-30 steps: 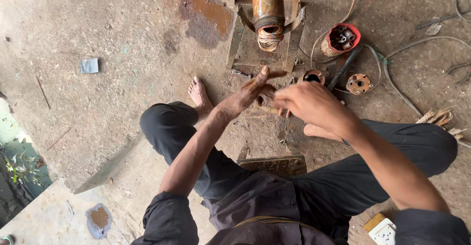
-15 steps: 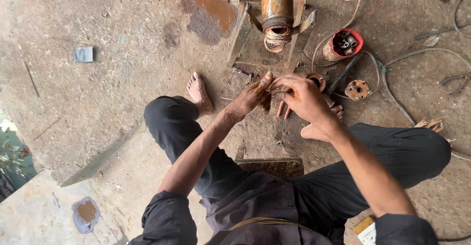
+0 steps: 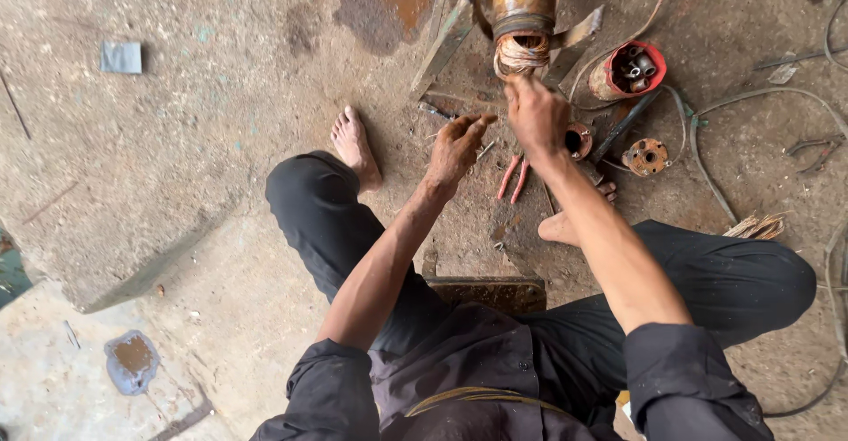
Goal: The person sits on the floor and winds thin copper wire around a cylindrical metal component mounted on a wooden stand. They repeatedly pull wire from a bundle, wrap it around the cylinder, and adjust the coils by hand.
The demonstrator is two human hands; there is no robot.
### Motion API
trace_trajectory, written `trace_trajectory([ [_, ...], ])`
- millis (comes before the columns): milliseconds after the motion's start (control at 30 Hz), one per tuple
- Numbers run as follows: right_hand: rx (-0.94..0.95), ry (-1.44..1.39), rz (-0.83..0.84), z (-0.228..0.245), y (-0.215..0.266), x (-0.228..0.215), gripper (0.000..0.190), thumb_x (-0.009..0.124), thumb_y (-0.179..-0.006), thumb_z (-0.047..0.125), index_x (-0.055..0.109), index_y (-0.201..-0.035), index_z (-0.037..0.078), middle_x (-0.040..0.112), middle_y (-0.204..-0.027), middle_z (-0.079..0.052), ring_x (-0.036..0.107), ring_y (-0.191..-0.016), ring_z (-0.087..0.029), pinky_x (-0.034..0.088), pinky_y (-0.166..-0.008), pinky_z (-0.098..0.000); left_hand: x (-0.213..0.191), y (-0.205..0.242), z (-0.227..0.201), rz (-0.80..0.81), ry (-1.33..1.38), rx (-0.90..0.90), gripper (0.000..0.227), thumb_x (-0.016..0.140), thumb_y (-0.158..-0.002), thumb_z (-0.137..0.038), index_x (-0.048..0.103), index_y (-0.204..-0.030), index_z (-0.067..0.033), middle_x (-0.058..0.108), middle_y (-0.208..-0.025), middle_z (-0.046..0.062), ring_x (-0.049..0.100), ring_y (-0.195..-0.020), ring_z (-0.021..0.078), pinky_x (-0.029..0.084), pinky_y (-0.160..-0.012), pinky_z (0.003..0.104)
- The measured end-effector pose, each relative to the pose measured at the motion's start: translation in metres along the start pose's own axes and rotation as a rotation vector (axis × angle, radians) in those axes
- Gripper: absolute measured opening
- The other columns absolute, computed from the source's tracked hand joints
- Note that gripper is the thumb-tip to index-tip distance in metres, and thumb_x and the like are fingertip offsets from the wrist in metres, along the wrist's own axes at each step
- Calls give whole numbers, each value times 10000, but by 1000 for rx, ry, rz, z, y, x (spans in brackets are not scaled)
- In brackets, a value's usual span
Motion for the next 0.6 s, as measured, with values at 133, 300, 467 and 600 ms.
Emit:
trace_trajectory([
  [133, 425, -653, -293, -31, 12, -19, 92, 735, -1000, 118, 693, -1040, 47, 741, -878, -86, 681, -663, -124, 554, -540, -238, -14, -23, -5, -183, -196, 110, 413, 630, -1030, -405, 708, -1325, -127, 731, -1084, 50, 601, -744, 86, 501, -645, 247],
  [300, 982, -1095, -231, -40, 42, 10, 87, 722, -922, 75, 748, -1003, 54, 787, -844, -105, 728, -625, -160, 623, -546, -296, -19, -66, -4, -405, -532, -73, 427, 622, -961, -513, 733, -1272, -242, 772, -1182, 92, 737, -734, 165, 567, -608, 320],
  [467, 928, -1158, -329, -40, 28, 4, 107, 723, -916, 45, 741, -1019, 27, 796, -886, -115, 783, -688, -183, 649, -554, -301, -3, -75, -21, -496, -493, 3, 411, 734, -920, -534, 825, -1142, -200, 838, -1040, 104, 773, -868, 194, 584, -775, 356],
  [600, 908, -1207, -383, -49, 29, 4, 146, 721, -894, 22, 729, -1040, 22, 779, -904, -121, 760, -664, -186, 631, -529, -302, 0, -71, -16, -555, -340, -53, 376, 719, -892, -458, 746, -1152, -188, 788, -1050, 82, 783, -876, 214, 640, -723, 400],
])
Point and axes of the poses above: each hand's wrist, its own y-axis away from the middle knuckle, its own x-axis out of the palm, z = x × y, the point moved 9 cm from there along -y, towards the middle knuckle
